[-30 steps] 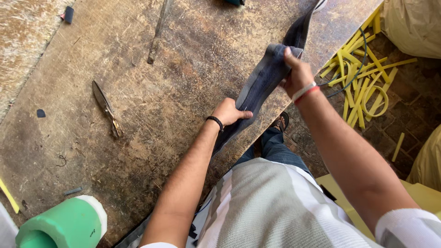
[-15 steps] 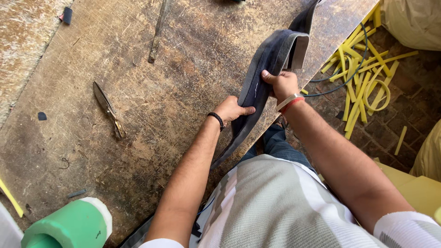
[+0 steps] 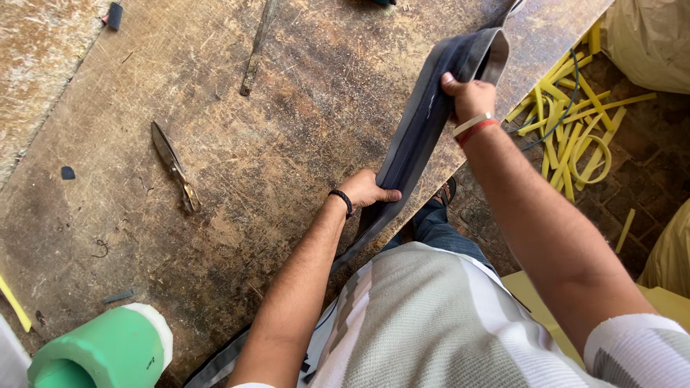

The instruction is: The person works at a workshop table with a long dark fabric strap, folding and pressing it while applying hot glue along its edge with a glue gun. They reposition and straighten the strap repeatedly along the table as they work along its length.

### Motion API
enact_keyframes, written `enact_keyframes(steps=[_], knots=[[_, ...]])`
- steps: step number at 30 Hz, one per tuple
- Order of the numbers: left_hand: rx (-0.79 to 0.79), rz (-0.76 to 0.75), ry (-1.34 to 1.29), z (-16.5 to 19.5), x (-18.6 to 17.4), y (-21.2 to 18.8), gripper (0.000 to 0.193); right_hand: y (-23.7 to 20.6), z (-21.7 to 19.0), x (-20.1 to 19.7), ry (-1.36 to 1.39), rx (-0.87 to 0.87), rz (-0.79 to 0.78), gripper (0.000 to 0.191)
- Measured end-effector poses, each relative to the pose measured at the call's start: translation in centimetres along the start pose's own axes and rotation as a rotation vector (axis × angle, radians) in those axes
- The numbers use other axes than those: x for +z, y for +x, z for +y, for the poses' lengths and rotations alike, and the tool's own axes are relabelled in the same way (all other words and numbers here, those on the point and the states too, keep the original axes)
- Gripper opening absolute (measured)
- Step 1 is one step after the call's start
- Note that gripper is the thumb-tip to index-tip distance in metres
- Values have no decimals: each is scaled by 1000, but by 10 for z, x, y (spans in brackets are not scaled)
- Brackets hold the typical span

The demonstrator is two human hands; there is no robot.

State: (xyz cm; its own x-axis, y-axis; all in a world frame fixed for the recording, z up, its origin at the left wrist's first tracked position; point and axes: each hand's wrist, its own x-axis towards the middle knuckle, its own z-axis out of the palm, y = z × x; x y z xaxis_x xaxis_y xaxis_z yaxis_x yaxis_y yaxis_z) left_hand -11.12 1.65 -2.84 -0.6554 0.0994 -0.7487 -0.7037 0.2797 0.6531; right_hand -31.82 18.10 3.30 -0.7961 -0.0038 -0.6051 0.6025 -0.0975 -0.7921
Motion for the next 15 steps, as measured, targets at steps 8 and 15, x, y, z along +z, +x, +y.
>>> enact_keyframes(steps=[8, 15], knots=[[63, 155, 136, 13, -17, 0, 53, 2, 4, -1, 25, 87, -233, 35], [55, 216, -63, 30, -26, 7, 39, -63, 69, -6, -186, 298, -474, 29]])
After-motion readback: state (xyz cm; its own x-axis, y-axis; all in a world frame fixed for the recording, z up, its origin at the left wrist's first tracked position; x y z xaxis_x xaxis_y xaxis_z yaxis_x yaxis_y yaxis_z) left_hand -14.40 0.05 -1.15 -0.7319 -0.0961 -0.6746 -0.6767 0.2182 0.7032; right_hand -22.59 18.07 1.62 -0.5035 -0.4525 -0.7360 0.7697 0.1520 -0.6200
